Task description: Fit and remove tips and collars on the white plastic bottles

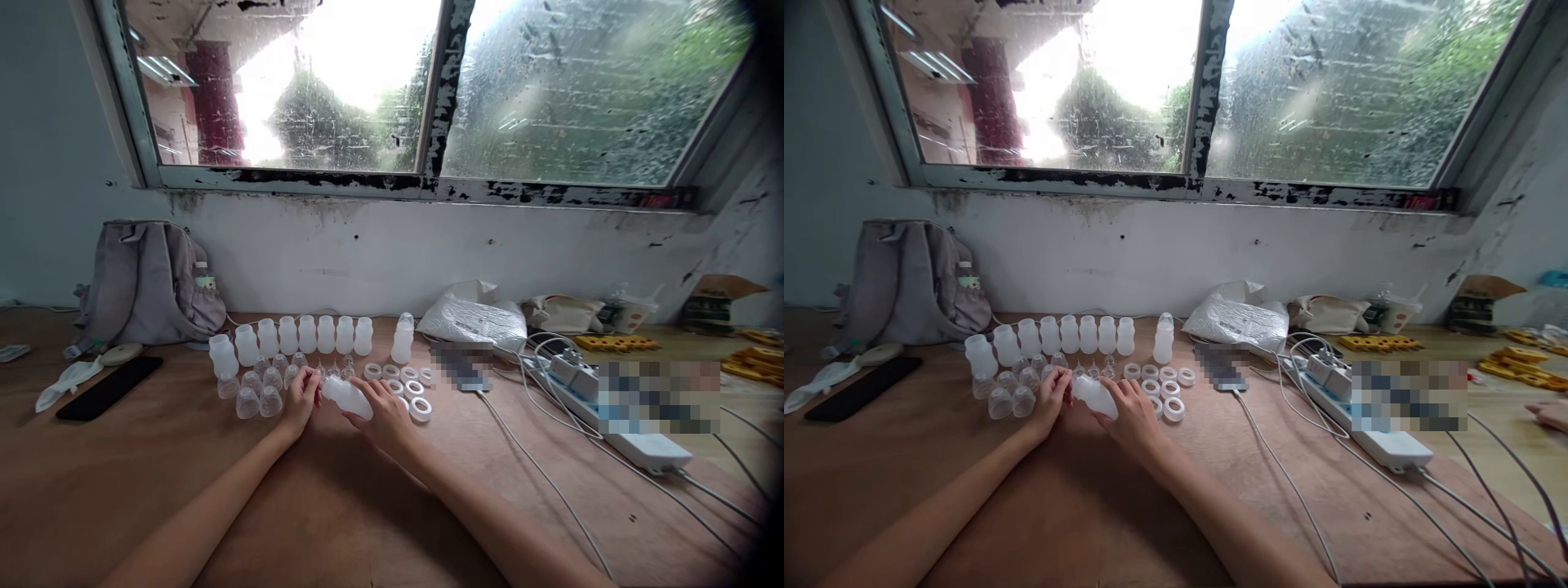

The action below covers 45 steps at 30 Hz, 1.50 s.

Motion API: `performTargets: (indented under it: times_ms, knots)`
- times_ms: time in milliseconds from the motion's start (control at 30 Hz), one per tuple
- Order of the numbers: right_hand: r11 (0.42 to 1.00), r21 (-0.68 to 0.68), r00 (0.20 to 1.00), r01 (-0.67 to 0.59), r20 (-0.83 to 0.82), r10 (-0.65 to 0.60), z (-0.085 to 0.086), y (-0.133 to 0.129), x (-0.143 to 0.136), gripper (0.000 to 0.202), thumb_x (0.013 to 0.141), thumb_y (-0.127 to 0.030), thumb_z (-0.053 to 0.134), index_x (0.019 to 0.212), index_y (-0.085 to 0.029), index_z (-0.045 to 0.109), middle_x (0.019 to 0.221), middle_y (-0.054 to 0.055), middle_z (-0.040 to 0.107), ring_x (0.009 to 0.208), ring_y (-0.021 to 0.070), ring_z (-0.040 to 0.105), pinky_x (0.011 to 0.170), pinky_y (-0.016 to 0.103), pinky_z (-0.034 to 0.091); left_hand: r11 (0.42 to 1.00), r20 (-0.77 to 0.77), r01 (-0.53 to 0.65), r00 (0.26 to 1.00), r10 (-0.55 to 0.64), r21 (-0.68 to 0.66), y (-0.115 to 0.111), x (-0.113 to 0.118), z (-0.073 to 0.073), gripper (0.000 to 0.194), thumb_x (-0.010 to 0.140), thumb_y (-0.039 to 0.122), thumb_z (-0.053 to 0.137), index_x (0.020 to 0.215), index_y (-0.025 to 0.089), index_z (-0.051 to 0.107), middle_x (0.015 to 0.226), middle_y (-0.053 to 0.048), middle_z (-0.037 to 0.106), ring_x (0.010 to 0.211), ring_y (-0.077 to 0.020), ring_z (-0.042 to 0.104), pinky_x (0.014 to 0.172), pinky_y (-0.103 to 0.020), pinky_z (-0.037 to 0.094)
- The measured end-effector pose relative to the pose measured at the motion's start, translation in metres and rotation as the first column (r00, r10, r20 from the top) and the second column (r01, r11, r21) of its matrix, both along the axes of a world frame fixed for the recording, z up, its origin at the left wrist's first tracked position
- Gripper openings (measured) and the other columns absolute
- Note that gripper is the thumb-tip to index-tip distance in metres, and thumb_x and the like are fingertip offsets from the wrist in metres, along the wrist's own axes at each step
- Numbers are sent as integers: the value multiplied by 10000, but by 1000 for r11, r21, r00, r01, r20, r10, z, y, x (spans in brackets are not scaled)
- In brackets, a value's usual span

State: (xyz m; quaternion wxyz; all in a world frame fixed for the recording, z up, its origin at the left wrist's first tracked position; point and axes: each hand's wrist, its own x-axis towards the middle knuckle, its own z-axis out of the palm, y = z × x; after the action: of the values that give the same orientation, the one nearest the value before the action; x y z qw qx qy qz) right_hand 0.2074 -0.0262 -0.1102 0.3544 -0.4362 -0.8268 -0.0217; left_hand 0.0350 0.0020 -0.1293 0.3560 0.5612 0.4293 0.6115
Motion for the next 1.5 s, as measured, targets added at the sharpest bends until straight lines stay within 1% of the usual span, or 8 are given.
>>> performTargets:
  times_ms: [133,300,467,633,800,1200,1300,1500]
  knots:
    - [1000,0,1000,-14,24,14,1,-2,-1,475,704,-347,589,1144,-246,443,951,74,541,895,234,474,739,357,421,999,-45,-45,998,47,30,0,0,-1,263,784,390,406,600,202,393,450,69,388,373,-85,403,411,-201,347]
    - [999,-2,998,-37,58,37,2,-4,-1,484,715,-339,580,1165,-249,426,941,72,532,880,229,471,751,360,418,998,-81,-40,996,43,37,-3,1,0,298,806,378,377,566,203,356,428,70,364,381,-87,396,433,-200,340]
    - [999,3,997,-42,57,42,2,-5,-1,476,713,-309,582,1157,-229,431,945,71,528,888,222,465,783,348,411,1000,5,-27,1000,27,-10,-5,3,1,304,800,393,388,568,197,359,464,70,370,373,-79,405,399,-194,328]
    - [999,30,998,-46,33,45,3,-5,-1,468,720,-309,576,1155,-230,426,940,67,532,874,216,473,765,344,416,999,82,-6,997,9,-44,-8,6,4,310,790,408,399,573,188,386,454,69,391,388,-76,421,421,-186,353]
    - [997,60,998,-50,41,48,3,-5,0,472,717,-305,581,1157,-234,427,919,65,538,846,215,478,740,348,426,999,100,-6,995,11,-48,-10,7,5,319,771,418,435,562,182,382,465,73,386,384,-67,415,424,-180,352]
    - [999,34,999,-42,16,41,-1,1,3,478,718,-335,577,1160,-232,427,953,68,545,890,224,479,743,347,426,996,166,67,984,-58,-51,-8,7,6,320,763,403,475,565,177,366,483,75,380,383,-54,401,418,-175,329]
    - [999,19,999,-35,14,34,-2,2,3,476,717,-342,577,1155,-227,431,958,69,546,888,222,480,744,345,426,997,149,61,987,-53,-44,-8,6,7,307,765,403,476,579,177,384,479,73,393,394,-56,402,428,-176,332]
    - [999,24,1000,-21,2,21,-2,5,5,478,705,-354,583,1145,-229,444,958,74,550,897,222,485,739,341,427,999,46,42,998,-41,-8,-6,2,7,262,758,398,491,623,179,442,461,63,418,422,-72,417,433,-180,337]
